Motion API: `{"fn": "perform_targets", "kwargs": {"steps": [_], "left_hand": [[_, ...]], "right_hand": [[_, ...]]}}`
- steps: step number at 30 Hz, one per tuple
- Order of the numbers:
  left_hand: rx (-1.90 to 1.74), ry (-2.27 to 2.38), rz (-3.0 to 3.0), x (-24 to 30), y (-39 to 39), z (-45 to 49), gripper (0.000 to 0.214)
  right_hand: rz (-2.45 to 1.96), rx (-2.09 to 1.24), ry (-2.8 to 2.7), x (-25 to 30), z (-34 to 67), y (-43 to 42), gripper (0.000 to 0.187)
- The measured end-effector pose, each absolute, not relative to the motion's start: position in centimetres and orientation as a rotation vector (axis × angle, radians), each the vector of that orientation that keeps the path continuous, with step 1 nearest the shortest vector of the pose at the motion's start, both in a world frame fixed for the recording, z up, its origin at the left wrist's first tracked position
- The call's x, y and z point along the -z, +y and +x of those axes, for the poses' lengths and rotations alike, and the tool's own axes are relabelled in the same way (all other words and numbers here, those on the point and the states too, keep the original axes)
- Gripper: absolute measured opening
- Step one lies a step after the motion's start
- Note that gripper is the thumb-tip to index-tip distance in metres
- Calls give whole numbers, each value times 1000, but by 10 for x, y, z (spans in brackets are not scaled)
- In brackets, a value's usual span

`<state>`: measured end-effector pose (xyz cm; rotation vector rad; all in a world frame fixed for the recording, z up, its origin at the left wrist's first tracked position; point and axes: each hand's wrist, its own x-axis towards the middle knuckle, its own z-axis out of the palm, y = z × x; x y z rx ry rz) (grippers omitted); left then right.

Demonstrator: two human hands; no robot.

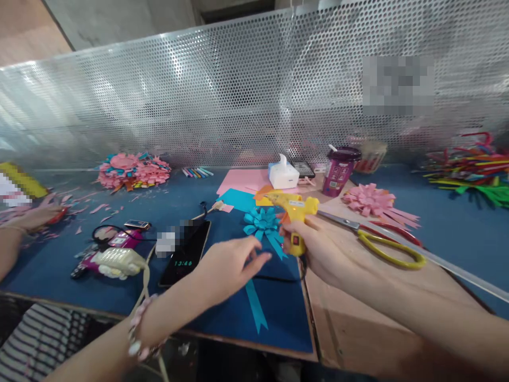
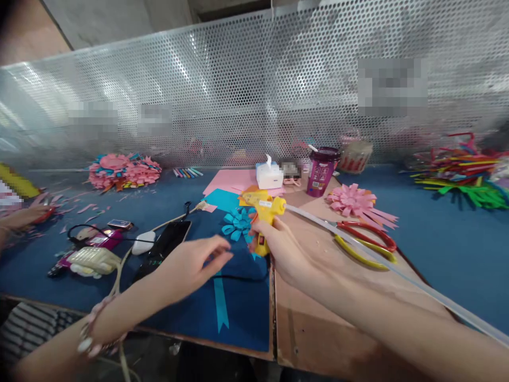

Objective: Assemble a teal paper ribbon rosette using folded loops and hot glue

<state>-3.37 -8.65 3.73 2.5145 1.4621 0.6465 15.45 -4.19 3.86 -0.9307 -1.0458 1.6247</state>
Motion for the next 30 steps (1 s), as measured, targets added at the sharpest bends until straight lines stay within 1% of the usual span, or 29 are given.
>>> {"fn": "perform_targets", "kwargs": {"steps": [3, 6, 9, 12, 17, 24, 30], "left_hand": [[-683, 1279, 2914, -15, -113, -47, 29], [-746, 1213, 3070, 2, -131, -57, 28], [-717, 1257, 3080, 10, -141, -61, 31], [-712, 1279, 3068, 11, -143, -62, 35], [-698, 1303, 3037, 11, -143, -64, 36], [-746, 1295, 3077, 9, -143, -62, 32], [-744, 1302, 3073, 7, -143, -62, 32]], "right_hand": [[-1052, -1718, -1119, -37, 166, -65, 14], [-1149, -1852, -1183, -32, 170, -78, 18], [-1224, -1939, -1292, -24, 172, -80, 22], [-1323, -1904, -1425, -18, 176, -75, 21], [-1520, -1943, -1515, -18, 180, -69, 25], [-1708, -1930, -1642, -25, 176, -68, 18], [-1742, -1945, -1666, -28, 175, -68, 15]]}}
